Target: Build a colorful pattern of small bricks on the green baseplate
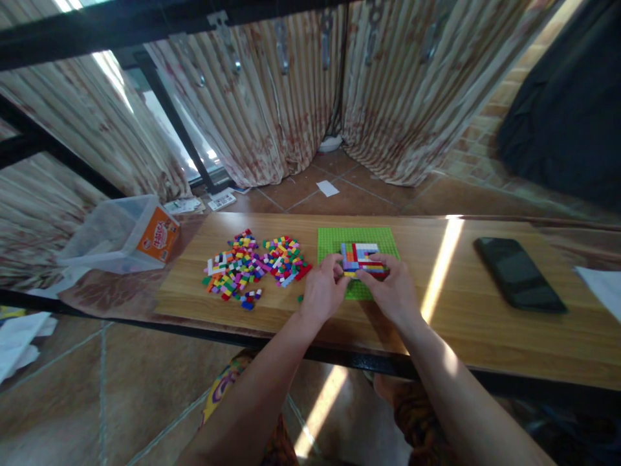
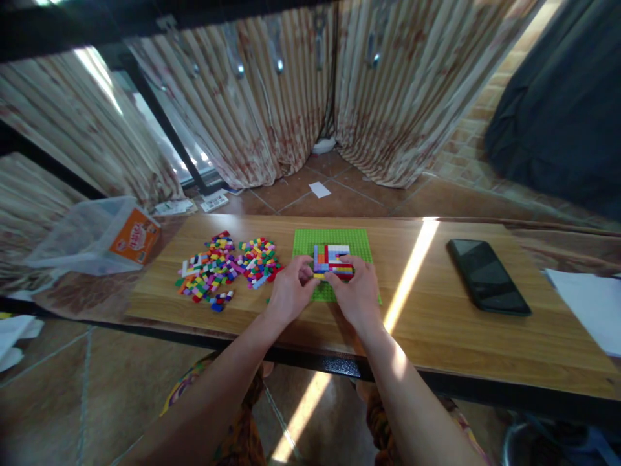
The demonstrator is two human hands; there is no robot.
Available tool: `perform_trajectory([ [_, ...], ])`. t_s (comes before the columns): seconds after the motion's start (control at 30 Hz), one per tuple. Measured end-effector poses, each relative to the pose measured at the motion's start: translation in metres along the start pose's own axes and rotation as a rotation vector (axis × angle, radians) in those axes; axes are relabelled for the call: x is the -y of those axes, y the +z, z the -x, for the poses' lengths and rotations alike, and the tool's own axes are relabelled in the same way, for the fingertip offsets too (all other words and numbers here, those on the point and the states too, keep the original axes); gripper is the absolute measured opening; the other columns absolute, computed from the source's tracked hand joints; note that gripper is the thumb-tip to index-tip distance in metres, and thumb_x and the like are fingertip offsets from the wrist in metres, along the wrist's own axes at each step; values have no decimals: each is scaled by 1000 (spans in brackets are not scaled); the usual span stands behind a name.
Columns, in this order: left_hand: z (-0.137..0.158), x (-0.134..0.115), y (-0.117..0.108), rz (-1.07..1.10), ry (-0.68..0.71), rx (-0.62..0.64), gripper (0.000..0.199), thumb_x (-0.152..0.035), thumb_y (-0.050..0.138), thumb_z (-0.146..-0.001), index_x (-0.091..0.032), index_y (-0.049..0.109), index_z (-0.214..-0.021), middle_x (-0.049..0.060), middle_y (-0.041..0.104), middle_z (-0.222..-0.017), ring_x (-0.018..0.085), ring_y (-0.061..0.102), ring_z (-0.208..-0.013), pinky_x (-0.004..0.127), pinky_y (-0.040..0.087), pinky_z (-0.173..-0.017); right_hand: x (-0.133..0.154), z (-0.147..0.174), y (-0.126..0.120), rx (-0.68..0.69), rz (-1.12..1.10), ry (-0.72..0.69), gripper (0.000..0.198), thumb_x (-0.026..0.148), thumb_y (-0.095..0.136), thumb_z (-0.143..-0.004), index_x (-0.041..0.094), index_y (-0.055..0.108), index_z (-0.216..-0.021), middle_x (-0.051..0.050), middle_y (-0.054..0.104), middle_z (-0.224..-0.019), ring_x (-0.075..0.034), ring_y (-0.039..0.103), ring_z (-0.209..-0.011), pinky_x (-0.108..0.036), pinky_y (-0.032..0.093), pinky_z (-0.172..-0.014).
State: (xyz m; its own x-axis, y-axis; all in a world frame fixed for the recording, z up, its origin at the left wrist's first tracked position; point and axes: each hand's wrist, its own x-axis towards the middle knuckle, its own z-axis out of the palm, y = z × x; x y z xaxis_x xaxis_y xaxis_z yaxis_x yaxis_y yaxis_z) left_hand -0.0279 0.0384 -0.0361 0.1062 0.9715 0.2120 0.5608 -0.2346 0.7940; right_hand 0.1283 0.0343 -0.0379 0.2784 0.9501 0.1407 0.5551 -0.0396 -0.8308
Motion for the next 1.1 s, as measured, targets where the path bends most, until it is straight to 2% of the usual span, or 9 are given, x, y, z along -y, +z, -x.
perform_trajectory([
  [0.13, -1, 0, -10, 4, 31, 15, 42, -3, 57, -75, -21, 55, -113, 1, 66, -88, 14, 63, -73, 27, 52, -70, 1, -2, -4, 16, 17, 58, 52, 56, 68, -72, 19, 72, -109, -9, 69, -92, -23, 63, -78, -42, 49, -78],
  [0.23, -7, 6, -26, 11, 66, 12, 39, -2, 53, -74, -20, 57, -108, 2, 68, -89, 13, 64, -75, 27, 53, -72, -1, -6, -7, 2, -6, 107, 53, 58, 64, -74, 18, 74, -108, -8, 70, -84, -23, 63, -74, -40, 49, -73],
  [0.4, -19, 32, -74, 36, 2, 42, 18, -8, 55, -76, -16, 64, -89, 4, 69, -83, 15, 65, -77, 27, 52, -72, -2, -8, -10, -50, -47, 144, 50, 55, 65, -74, 17, 76, -104, -8, 72, -80, -23, 64, -72, -37, 49, -69],
  [0.47, -20, 39, -94, 85, -38, 123, 10, -13, 58, -77, -15, 66, -84, 3, 69, -78, 14, 64, -71, 26, 50, -66, -2, -8, -10, -65, -55, 143, 48, 53, 66, -74, 17, 77, -103, -8, 71, -78, -22, 64, -69, -37, 49, -67],
  [0.57, -17, 41, -112, 141, -68, 129, 10, -20, 60, -78, -14, 67, -83, 1, 67, -73, 12, 59, -62, 23, 46, -60, -2, -8, -11, -71, -73, 143, 47, 51, 66, -74, 16, 77, -103, -7, 71, -74, -21, 63, -65, -35, 48, -63],
  [0.77, -10, 34, -114, 177, 2, 197, 10, -23, 60, -78, -15, 67, -78, 1, 66, -71, 11, 58, -64, 22, 46, -60, -7, -8, -9, -60, -32, 130, 44, 50, 67, -74, 17, 78, -101, -7, 72, -77, -22, 65, -67, -35, 49, -63],
  [0.97, -13, 38, -114, 238, -14, 42, 10, -22, 62, -78, -15, 67, -82, 1, 68, -79, 13, 61, -74, 25, 50, -71, -9, -8, -6, -84, -48, 122, 41, 47, 69, -74, 18, 77, -101, -7, 72, -77, -22, 65, -69, -37, 50, -69],
  [1.1, -11, 35, -114, 221, -4, 71, 10, -22, 61, -78, -15, 68, -81, 1, 67, -76, 12, 59, -69, 24, 48, -67, -9, -8, -6, -85, -71, 100, 41, 46, 68, -74, 17, 77, -102, -7, 72, -77, -21, 64, -69, -37, 50, -69],
])
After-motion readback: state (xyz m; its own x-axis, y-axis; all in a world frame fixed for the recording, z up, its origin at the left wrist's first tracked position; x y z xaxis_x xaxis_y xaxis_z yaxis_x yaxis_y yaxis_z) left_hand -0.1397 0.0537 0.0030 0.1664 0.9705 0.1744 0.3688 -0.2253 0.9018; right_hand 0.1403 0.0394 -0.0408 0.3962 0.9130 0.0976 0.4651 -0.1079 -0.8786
